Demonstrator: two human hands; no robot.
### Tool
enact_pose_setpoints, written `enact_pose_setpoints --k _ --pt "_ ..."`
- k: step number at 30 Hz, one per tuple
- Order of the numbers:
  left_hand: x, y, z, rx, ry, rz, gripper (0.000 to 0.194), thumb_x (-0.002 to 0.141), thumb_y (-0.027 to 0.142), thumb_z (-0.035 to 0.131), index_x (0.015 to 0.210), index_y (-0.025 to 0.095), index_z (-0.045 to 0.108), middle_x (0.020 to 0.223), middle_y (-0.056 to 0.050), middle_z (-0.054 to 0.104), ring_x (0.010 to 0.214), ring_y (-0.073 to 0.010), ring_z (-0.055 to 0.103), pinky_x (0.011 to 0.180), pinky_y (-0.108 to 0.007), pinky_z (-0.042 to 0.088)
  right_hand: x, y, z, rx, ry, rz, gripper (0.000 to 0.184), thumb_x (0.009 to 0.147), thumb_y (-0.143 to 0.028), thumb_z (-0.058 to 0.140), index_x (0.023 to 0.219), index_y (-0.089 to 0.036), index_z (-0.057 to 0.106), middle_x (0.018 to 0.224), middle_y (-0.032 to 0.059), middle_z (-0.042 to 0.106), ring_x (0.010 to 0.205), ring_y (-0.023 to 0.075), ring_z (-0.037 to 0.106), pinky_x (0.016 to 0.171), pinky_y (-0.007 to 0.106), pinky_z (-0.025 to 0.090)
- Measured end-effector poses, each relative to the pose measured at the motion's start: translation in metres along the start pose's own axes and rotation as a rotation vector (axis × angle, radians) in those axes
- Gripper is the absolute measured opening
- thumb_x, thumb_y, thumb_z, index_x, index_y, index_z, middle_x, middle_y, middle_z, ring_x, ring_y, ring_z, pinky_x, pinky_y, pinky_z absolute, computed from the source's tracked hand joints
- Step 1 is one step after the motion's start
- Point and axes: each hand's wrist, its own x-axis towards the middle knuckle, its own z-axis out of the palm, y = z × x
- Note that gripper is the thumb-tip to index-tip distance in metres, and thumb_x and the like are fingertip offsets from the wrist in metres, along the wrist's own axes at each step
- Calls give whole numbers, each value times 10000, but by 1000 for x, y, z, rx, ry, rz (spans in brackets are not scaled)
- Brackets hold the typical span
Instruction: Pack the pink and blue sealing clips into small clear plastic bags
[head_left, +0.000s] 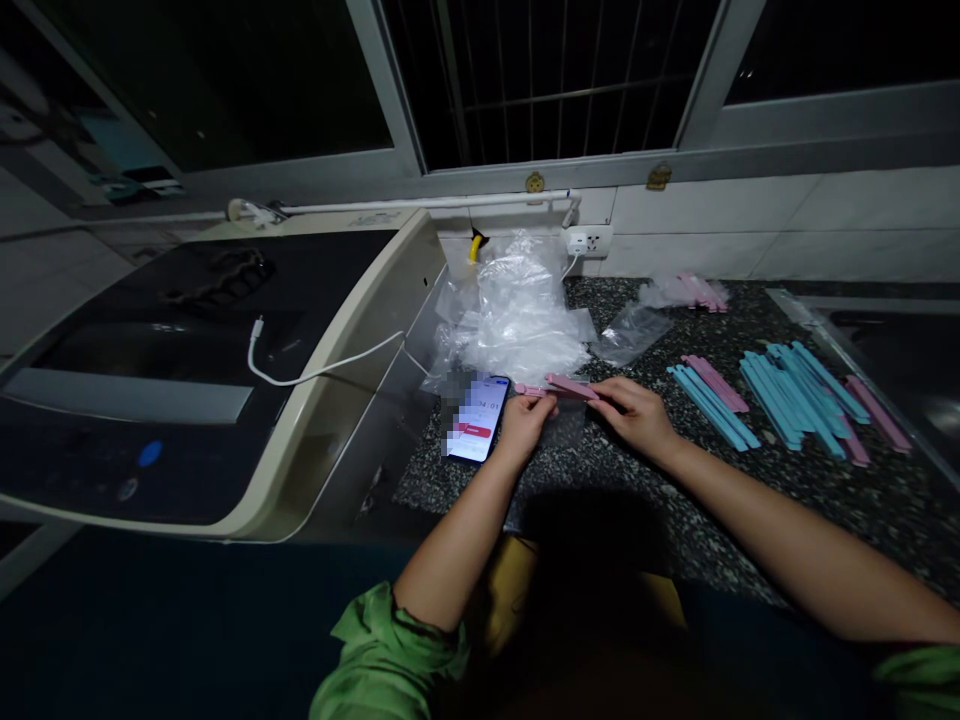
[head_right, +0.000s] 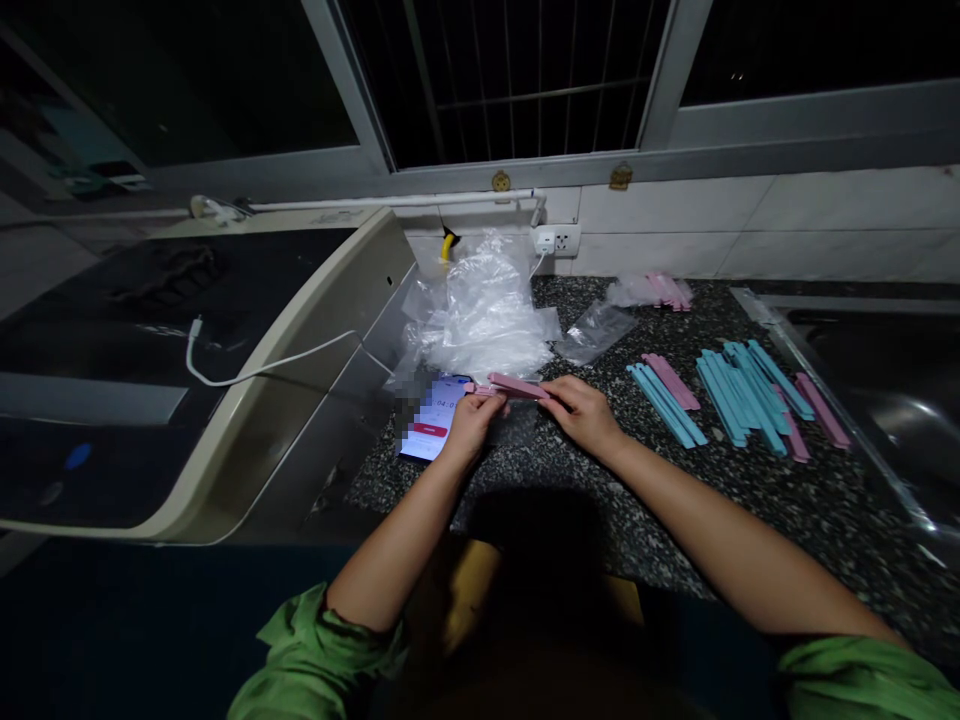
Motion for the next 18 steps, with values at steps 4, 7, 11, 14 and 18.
enact_pose_setpoints --k 4,7,11,14,18 --pt "0 0 0 31 -4 0 231 650 294 562 471 151 590 464 18 533 499 -106 432 558 -241 314 -1 2 0 -35 -22 -42 202 838 -261 535 992 -220 658 861 70 674 780 171 633 715 327 537" --pt "0 1 -1 32 -1 3 229 653 290 558 475 149 592 456 19 530 490 -104 426 551 -240 308 -2 3 1 -51 -38 -83 219 846 -244 518 1023 -213 643 870 77 663 796 174 630 710 324 540" --pt "-1 4 0 36 8 9 223 655 273 554 474 147 588 467 16 543 501 -105 437 557 -240 313 -2 4 2 -76 -51 -147 240 855 -218 495 1056 -189 623 879 95 651 818 179 623 713 322 538" --pt "-1 6 0 42 16 -12 219 653 255 553 463 147 574 447 25 515 481 -96 409 531 -237 288 -2 3 1 -98 -73 -141 248 861 -221 480 1070 -208 615 892 90 646 830 183 620 721 329 538" --pt "-2 7 0 24 25 -51 221 639 244 587 445 149 542 396 55 430 432 -73 337 492 -231 239 -2 4 0 -108 -76 -142 250 864 -225 474 1070 -212 614 891 91 640 834 187 616 723 335 540"
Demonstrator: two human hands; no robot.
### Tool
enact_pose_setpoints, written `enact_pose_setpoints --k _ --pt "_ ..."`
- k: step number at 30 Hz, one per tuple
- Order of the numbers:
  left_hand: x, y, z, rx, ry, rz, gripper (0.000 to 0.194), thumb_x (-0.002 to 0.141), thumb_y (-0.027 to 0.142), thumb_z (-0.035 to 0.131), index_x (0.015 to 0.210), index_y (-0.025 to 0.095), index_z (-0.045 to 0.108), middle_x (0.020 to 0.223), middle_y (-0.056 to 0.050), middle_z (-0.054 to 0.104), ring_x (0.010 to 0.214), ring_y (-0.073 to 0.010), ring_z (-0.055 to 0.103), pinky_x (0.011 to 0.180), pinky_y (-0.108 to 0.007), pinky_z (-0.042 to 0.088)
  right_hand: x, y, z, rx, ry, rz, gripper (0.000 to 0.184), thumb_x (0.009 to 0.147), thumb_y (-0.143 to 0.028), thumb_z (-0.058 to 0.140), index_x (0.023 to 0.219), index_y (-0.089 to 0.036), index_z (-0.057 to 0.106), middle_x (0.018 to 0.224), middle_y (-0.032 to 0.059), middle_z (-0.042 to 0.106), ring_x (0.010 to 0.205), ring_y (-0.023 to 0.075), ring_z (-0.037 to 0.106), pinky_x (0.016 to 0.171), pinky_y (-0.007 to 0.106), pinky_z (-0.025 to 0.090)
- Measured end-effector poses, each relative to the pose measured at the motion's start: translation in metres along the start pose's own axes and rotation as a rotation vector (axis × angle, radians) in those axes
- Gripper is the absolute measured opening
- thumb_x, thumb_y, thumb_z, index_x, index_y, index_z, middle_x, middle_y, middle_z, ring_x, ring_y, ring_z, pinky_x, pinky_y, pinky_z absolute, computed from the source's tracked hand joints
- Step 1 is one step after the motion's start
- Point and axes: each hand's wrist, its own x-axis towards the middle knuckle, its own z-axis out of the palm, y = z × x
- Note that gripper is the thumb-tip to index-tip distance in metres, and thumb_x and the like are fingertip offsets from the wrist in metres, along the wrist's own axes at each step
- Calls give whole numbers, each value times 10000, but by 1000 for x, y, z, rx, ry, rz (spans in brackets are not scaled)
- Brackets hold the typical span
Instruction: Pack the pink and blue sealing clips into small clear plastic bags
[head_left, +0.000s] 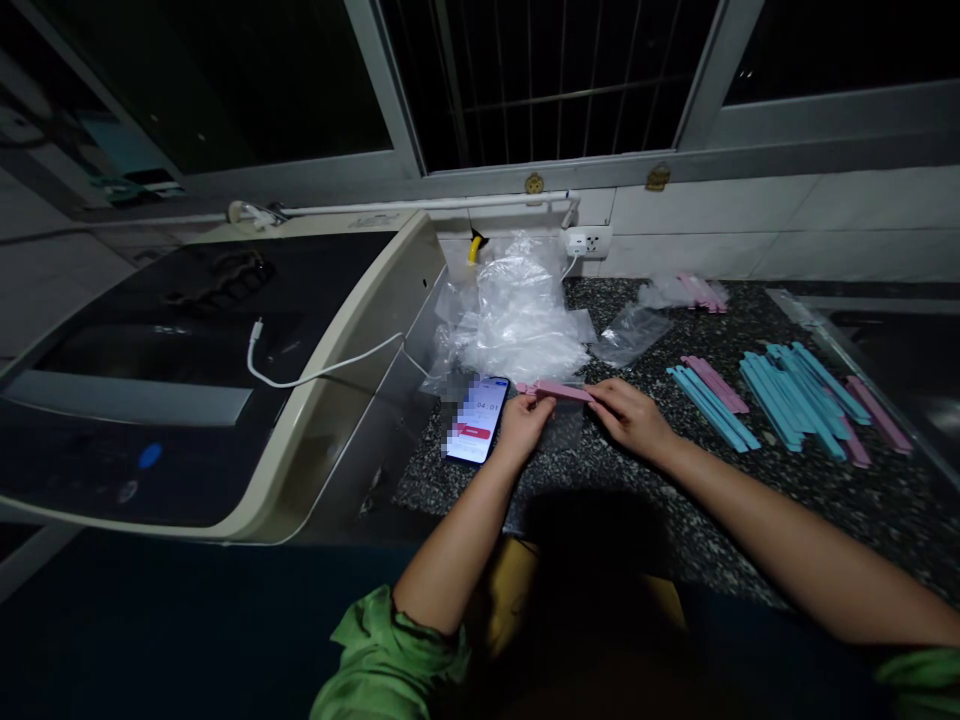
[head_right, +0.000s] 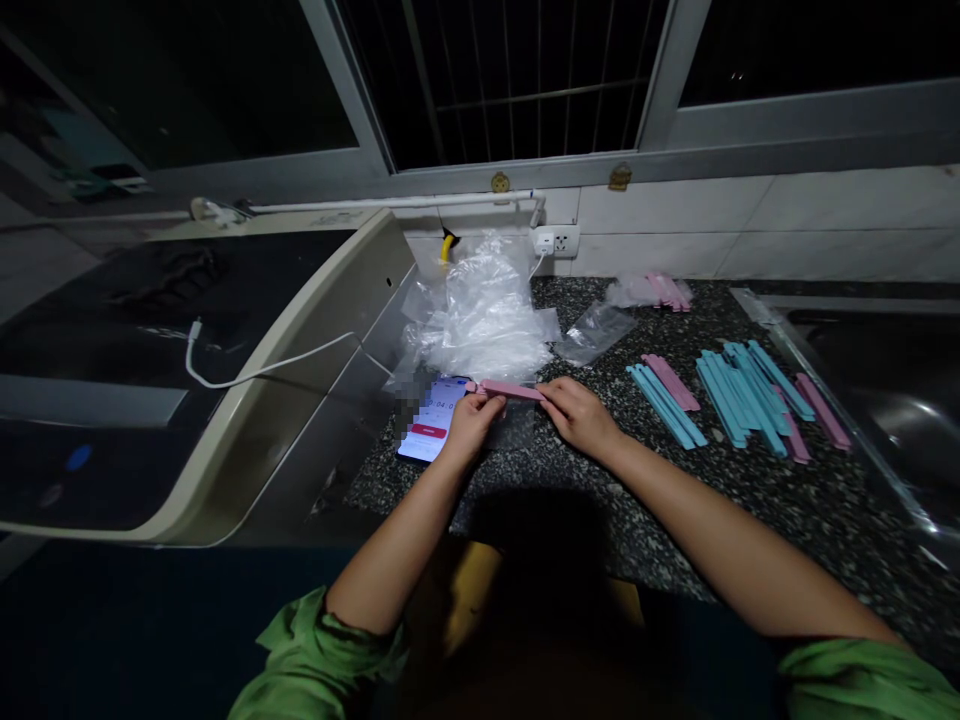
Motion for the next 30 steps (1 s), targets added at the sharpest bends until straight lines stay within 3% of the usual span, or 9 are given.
enact_pose_setpoints --k 5,10,18,30 --pt "0 -2 2 -151 -3 -58 106 588 237 668 593 135 639 485 42 548 508 -93 465 555 -223 344 0 2 0 -17 -33 -1 256 866 -232 467 1078 -223 611 896 90 636 837 191 611 712 342 541" --pt "2 -5 3 -287 -29 -89 261 484 260 768 692 133 676 637 -9 668 662 -141 588 714 -269 435 -1 4 0 -26 -52 -9 263 870 -232 459 1088 -226 605 891 86 628 829 186 605 702 333 539" --pt "4 -6 0 -343 -65 -74 384 403 290 815 718 131 663 718 -31 689 753 -163 616 858 -323 420 -1 7 1 -54 -57 -29 260 867 -219 460 1081 -214 608 886 90 621 826 187 597 709 335 533" --pt "6 -8 -2 -303 -17 -23 390 386 313 820 682 128 646 659 -2 645 665 -125 563 757 -281 433 0 7 0 -63 -47 -33 267 871 -217 448 1079 -218 616 877 89 611 816 188 591 698 331 535"
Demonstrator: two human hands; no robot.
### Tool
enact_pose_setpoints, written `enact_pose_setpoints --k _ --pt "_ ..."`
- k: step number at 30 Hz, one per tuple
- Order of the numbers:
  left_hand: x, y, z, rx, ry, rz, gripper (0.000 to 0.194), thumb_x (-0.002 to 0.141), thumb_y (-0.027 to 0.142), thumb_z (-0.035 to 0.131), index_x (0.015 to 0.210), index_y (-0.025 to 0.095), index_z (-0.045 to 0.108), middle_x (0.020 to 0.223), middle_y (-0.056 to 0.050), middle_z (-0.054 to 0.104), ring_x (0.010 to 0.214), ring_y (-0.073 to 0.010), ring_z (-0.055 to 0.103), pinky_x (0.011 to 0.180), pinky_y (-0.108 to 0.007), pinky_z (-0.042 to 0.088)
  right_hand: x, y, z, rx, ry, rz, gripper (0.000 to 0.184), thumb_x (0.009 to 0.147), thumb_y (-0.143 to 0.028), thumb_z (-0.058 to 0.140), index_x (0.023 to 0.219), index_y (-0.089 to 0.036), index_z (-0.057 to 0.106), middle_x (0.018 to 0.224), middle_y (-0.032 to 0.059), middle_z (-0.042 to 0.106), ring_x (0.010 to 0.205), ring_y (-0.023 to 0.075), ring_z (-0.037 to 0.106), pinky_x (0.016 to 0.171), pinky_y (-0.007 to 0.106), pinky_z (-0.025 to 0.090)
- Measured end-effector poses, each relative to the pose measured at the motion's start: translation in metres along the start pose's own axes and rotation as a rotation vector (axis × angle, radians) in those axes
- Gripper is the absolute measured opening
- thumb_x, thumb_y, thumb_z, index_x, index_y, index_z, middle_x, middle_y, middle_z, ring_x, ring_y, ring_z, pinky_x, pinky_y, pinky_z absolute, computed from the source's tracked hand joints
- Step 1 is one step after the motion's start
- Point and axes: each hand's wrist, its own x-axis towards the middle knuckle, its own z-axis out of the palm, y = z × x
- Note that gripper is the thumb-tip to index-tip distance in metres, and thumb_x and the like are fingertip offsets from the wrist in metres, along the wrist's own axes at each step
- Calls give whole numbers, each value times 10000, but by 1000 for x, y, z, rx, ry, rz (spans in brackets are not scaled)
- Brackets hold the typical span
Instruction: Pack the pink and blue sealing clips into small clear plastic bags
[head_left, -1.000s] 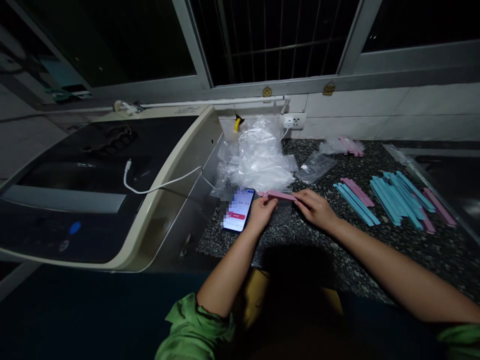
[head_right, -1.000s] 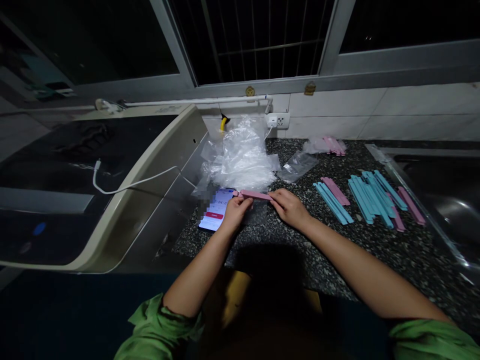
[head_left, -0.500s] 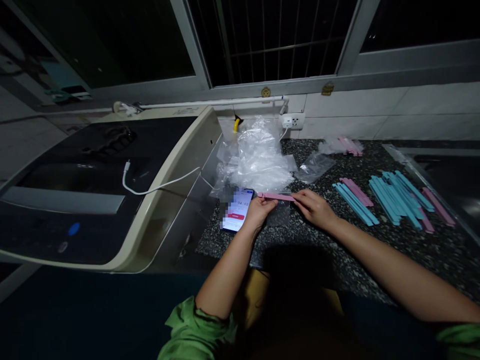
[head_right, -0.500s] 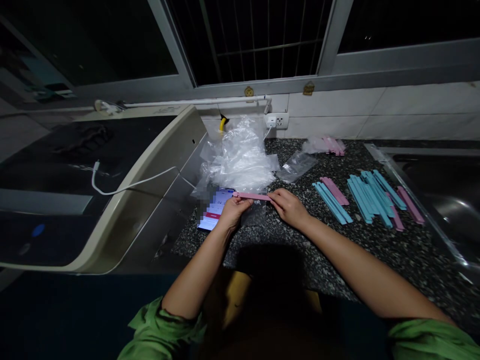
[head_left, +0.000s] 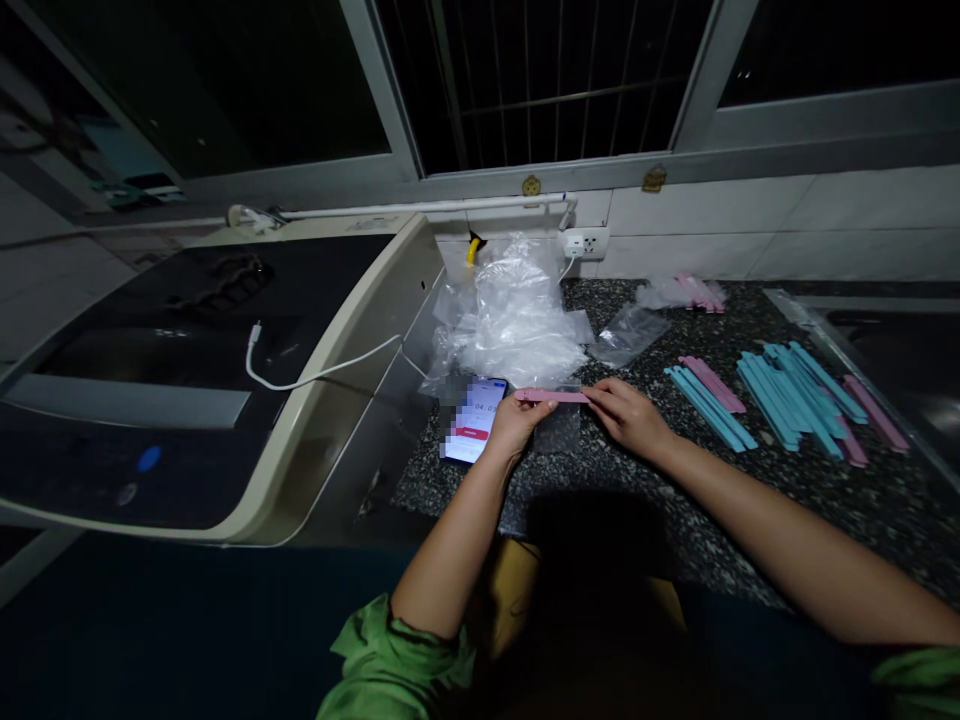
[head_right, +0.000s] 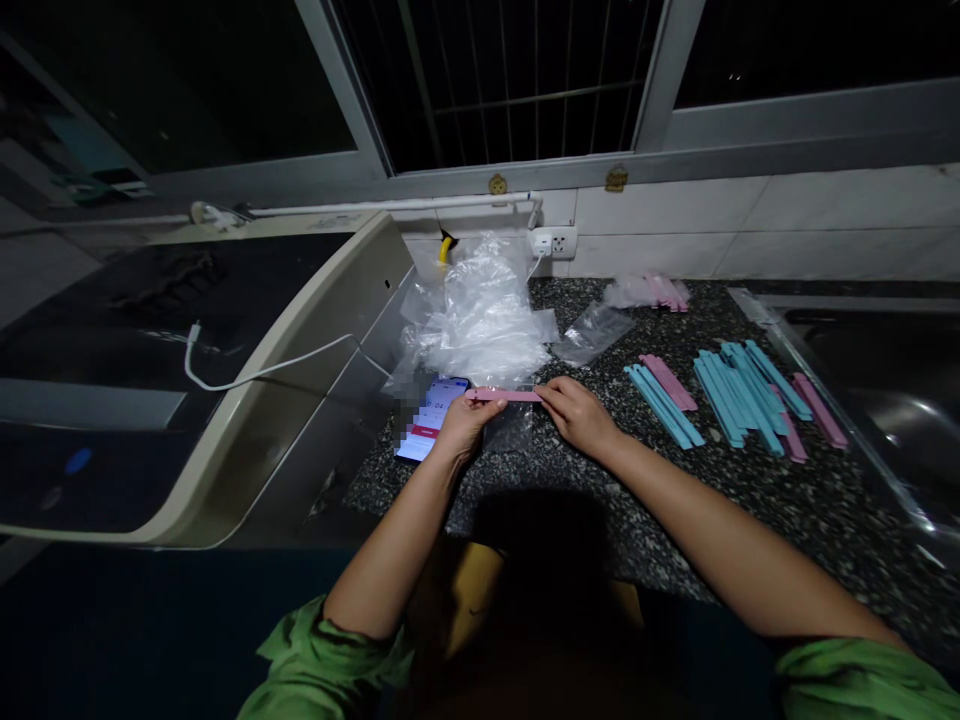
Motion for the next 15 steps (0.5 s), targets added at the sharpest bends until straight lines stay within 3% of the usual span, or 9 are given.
enact_pose_setpoints --k 15 --pt "-1 1 1 -60 -8 -37 355 432 322 805 674 123 639 603 14 614 597 -101 518 657 -242 394 0 -3 0 -26 48 -35 230 861 -188 470 1045 -181 608 858 91 603 807 183 583 691 317 525"
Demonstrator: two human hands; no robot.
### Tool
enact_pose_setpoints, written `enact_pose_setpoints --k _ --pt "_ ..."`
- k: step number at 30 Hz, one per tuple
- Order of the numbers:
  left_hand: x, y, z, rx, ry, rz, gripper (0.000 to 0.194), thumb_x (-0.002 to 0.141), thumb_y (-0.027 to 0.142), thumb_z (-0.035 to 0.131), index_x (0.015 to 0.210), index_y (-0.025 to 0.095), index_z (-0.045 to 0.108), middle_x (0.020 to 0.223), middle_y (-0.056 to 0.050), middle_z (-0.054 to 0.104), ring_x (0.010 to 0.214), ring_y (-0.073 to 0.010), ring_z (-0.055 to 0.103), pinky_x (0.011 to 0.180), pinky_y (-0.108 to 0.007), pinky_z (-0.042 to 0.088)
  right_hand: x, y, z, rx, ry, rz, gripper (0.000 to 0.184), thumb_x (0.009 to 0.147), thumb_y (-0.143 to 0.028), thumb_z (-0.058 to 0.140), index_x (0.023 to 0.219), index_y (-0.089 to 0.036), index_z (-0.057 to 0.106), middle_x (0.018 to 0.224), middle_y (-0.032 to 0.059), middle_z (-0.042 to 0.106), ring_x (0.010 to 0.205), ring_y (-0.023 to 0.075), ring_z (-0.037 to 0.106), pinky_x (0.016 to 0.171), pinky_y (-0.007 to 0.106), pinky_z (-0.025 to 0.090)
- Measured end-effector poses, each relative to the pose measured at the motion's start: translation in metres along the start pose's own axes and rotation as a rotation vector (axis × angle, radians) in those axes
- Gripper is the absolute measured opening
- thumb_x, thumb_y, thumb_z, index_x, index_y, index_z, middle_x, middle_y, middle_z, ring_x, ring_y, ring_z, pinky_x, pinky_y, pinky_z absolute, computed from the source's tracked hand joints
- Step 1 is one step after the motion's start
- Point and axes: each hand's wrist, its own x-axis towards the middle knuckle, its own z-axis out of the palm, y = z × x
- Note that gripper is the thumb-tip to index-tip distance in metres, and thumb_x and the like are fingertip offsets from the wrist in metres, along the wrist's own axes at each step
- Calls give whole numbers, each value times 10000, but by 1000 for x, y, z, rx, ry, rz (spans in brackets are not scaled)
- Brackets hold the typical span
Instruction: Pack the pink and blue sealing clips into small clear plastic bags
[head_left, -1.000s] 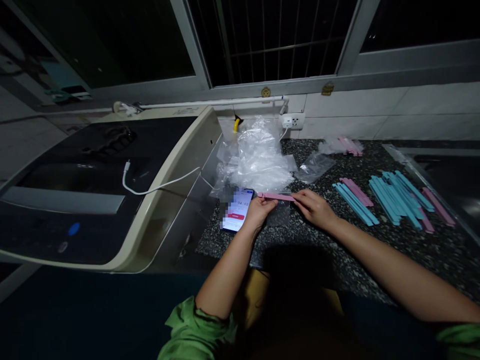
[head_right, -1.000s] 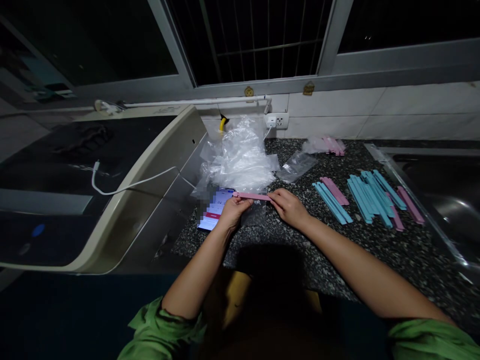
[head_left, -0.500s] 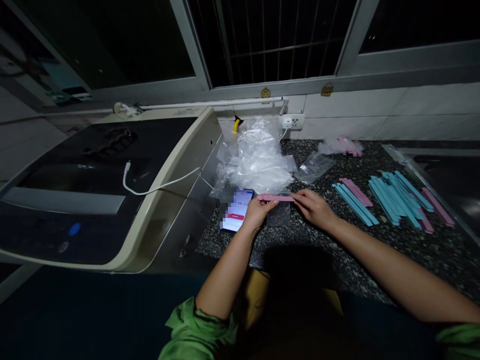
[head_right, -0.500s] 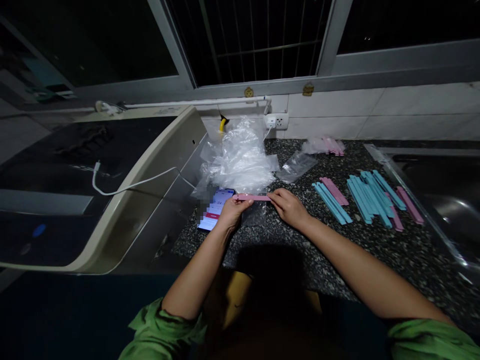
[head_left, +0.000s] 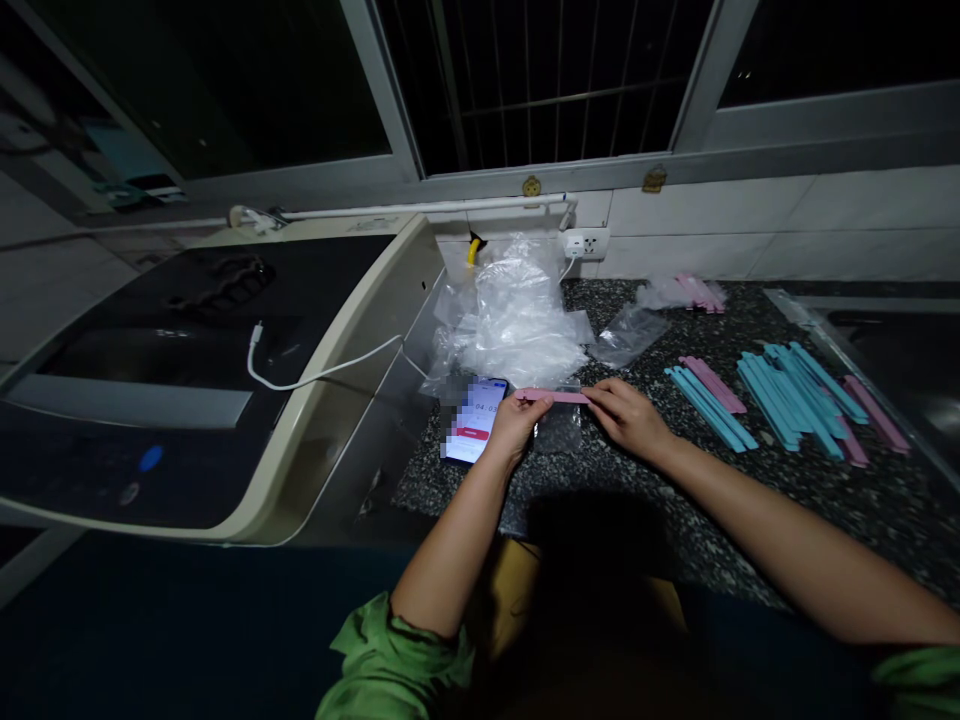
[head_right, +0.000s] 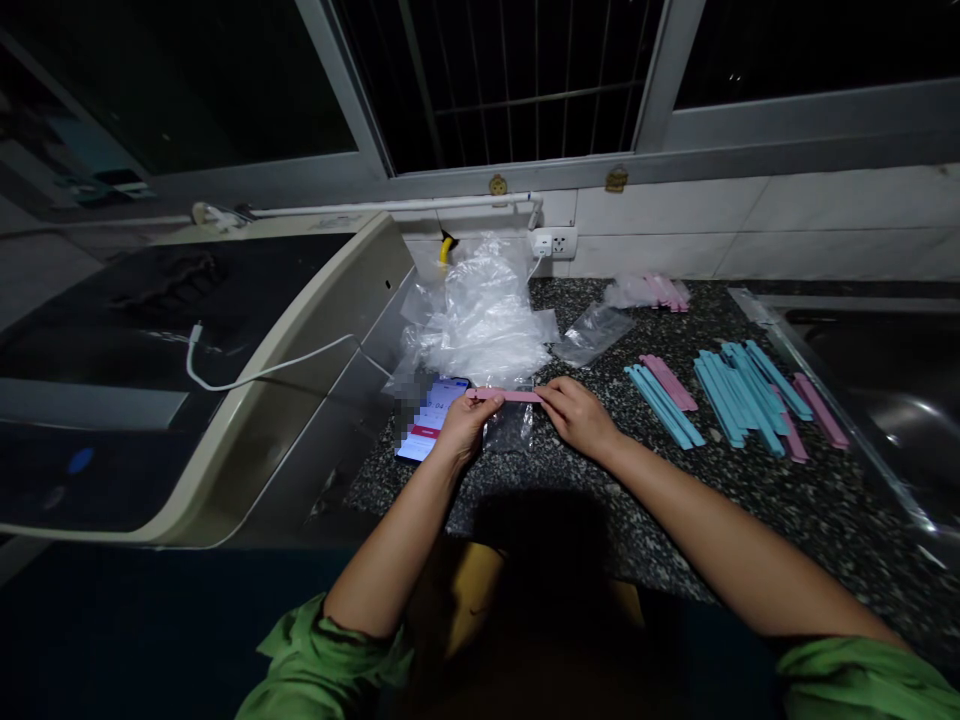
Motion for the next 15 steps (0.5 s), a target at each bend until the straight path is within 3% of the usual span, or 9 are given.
enact_pose_setpoints --k 8,15 --pt "0 -1 -1 -47 -20 15 353 435 318 813 684 127 651 631 10 631 621 -106 530 671 -241 387 2 -5 -4 172 9 171 213 834 -259 520 1006 -201 631 875 81 611 816 181 592 713 334 514" --pt "-1 0 1 -38 -45 11 386 403 332 824 690 138 655 633 17 639 625 -107 539 690 -250 399 7 -5 -2 434 -75 574 310 743 -410 583 918 -165 662 729 38 625 605 140 547 564 283 466"
